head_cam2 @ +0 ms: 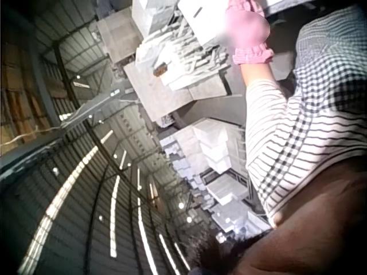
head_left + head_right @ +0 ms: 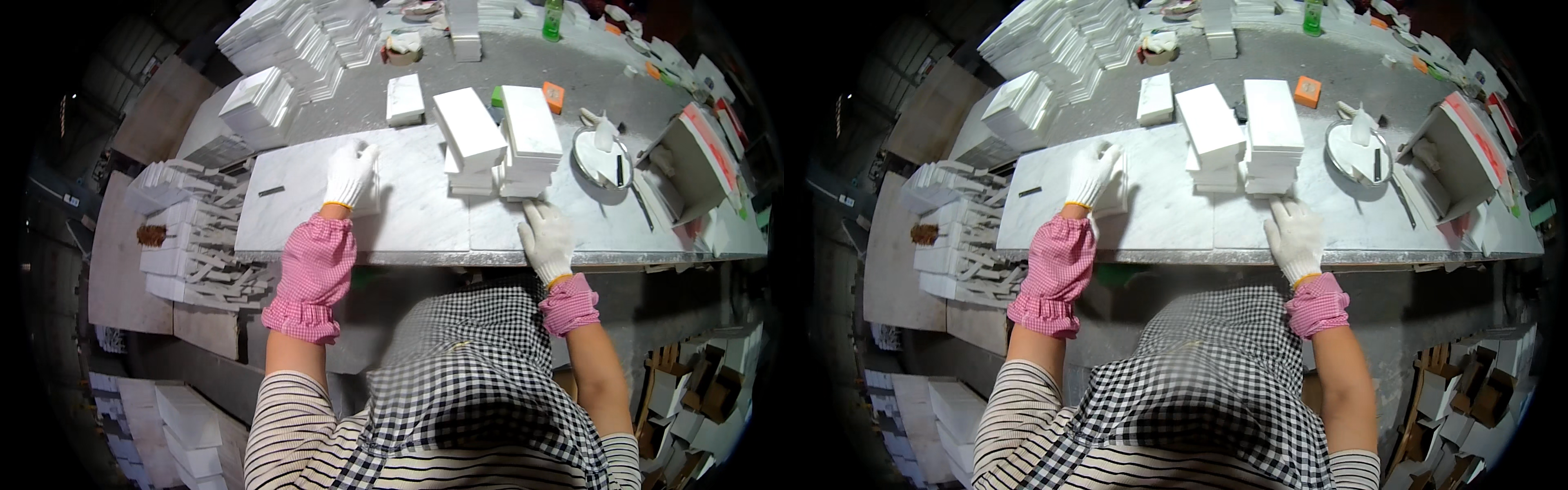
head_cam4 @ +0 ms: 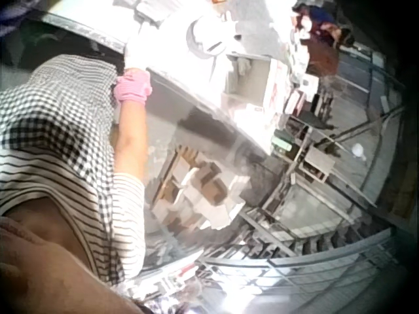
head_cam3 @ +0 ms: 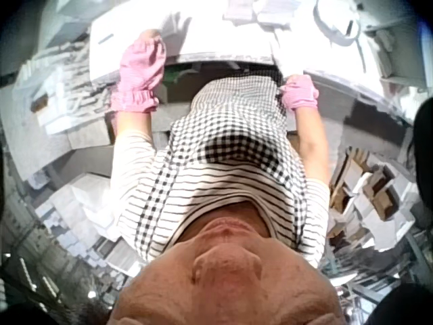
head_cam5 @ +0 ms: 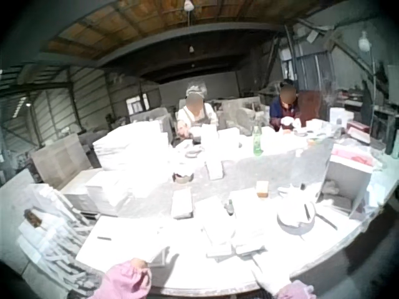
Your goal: The person picks up white rectangular blocks from a stack, places them on a metal table, and uses a knife to trim the edges. The person repeats this process for multiple blocks, stacking the trimmed pieces on the table.
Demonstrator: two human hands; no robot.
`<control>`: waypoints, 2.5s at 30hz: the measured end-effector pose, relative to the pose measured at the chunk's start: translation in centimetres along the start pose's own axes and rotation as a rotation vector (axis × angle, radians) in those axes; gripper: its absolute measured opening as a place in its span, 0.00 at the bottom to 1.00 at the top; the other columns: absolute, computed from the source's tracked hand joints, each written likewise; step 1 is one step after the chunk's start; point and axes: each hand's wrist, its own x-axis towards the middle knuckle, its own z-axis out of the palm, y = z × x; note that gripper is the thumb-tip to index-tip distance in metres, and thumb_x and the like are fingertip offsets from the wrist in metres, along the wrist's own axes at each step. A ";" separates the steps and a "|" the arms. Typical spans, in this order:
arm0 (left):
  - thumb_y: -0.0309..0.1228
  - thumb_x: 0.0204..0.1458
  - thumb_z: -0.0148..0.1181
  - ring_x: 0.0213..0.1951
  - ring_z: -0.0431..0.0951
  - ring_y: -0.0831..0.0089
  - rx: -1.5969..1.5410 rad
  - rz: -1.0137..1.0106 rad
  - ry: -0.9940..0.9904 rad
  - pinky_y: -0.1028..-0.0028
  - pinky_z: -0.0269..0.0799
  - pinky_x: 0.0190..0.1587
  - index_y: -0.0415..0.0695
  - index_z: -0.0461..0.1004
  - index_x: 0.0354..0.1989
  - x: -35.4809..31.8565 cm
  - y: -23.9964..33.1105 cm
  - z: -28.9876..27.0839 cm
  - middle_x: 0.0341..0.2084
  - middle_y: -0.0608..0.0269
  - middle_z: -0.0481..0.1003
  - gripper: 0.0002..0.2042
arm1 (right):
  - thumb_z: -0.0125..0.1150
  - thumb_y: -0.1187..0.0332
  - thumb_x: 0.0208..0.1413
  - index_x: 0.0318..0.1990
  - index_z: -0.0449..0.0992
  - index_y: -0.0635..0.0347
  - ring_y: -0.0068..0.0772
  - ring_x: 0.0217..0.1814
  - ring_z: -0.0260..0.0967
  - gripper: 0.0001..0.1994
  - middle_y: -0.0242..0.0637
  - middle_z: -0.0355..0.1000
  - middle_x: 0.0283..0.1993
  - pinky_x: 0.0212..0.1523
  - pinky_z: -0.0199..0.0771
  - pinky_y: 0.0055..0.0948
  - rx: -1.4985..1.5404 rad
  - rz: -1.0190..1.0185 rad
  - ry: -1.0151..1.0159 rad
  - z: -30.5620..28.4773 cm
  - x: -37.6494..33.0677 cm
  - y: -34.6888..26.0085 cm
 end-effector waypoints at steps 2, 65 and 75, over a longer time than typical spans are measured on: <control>0.53 0.55 0.61 0.53 0.81 0.50 -0.175 0.031 -0.004 0.57 0.75 0.57 0.35 0.74 0.61 -1.1 5.2 0.7 0.52 0.39 0.79 0.35 | 0.59 0.59 0.59 0.59 0.76 0.62 0.52 0.59 0.71 0.23 0.48 0.76 0.53 0.60 0.71 0.47 -0.001 -0.004 0.004 -0.1 -0.1 0.1; 0.32 0.60 0.62 0.31 0.77 0.82 -0.913 -0.063 -0.279 0.79 0.72 0.30 0.37 0.81 0.46 -14.2 8.6 -1.8 0.32 0.68 0.80 0.11 | 0.59 0.62 0.57 0.50 0.79 0.58 0.46 0.50 0.74 0.16 0.39 0.77 0.45 0.50 0.73 0.46 -0.009 -0.064 0.231 0.3 -0.4 -0.3; 0.33 0.59 0.63 0.32 0.77 0.82 -0.794 -0.006 -0.268 0.79 0.72 0.32 0.38 0.82 0.46 -14.4 7.5 -1.1 0.32 0.68 0.81 0.12 | 0.59 0.62 0.58 0.51 0.79 0.58 0.46 0.52 0.73 0.16 0.40 0.77 0.46 0.52 0.71 0.46 -0.009 -0.059 0.219 0.3 -0.4 -0.2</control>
